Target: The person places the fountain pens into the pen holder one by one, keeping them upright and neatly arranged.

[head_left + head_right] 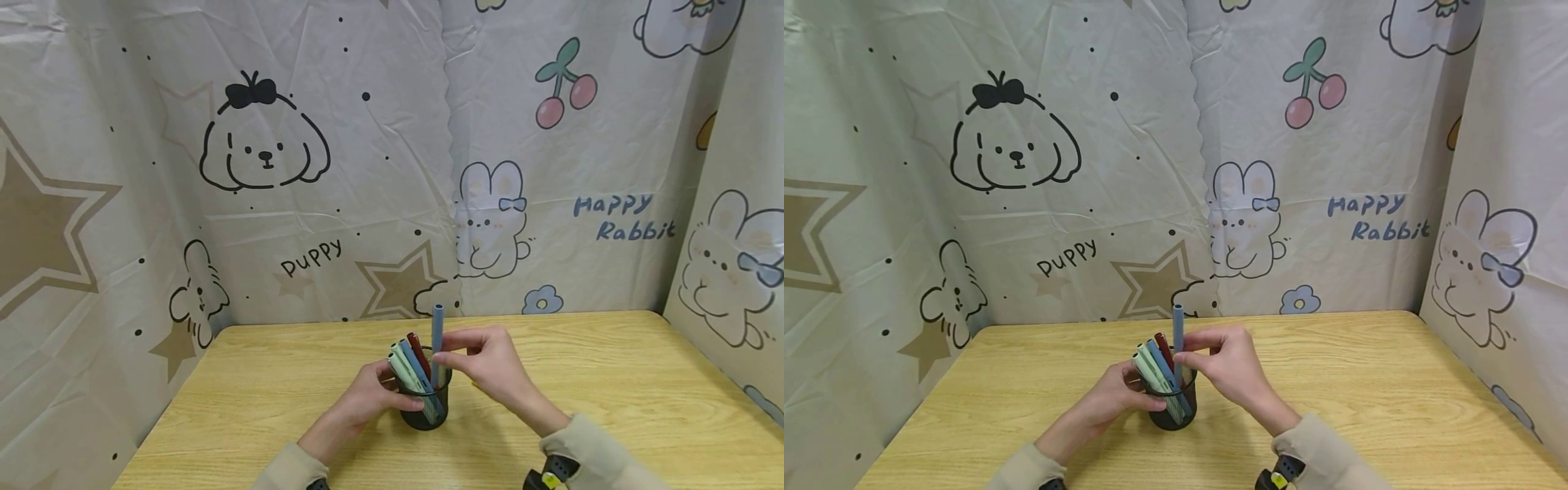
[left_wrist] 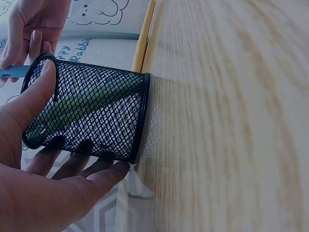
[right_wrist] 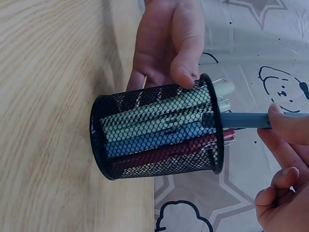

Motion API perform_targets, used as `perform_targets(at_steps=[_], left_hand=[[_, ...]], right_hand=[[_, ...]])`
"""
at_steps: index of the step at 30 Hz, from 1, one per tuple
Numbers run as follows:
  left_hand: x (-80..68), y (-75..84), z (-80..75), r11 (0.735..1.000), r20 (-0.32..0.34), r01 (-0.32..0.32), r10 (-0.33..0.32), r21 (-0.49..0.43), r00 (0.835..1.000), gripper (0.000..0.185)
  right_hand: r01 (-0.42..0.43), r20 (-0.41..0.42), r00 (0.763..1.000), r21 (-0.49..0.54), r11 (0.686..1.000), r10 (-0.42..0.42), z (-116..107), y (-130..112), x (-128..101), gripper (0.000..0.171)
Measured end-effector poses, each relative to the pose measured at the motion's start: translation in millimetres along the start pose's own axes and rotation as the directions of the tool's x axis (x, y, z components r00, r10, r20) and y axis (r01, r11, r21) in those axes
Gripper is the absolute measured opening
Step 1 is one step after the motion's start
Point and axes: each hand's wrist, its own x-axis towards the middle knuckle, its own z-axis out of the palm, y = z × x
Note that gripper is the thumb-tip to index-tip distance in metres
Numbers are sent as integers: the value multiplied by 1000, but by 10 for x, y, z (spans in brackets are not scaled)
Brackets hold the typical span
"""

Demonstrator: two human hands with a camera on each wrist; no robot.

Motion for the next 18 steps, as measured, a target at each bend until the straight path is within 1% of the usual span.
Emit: perform_targets(at_steps=[8, 18], left_hand=[[6, -14, 2, 1000, 0, -20, 20, -11, 1000, 63], [4, -12, 6, 1000, -2, -6, 6, -12, 1000, 64]], right_hand=[[-21, 19, 1000, -46, 999, 22, 41, 21, -3, 17], [-19, 47, 999, -61, 998, 22, 78, 77, -19, 17]])
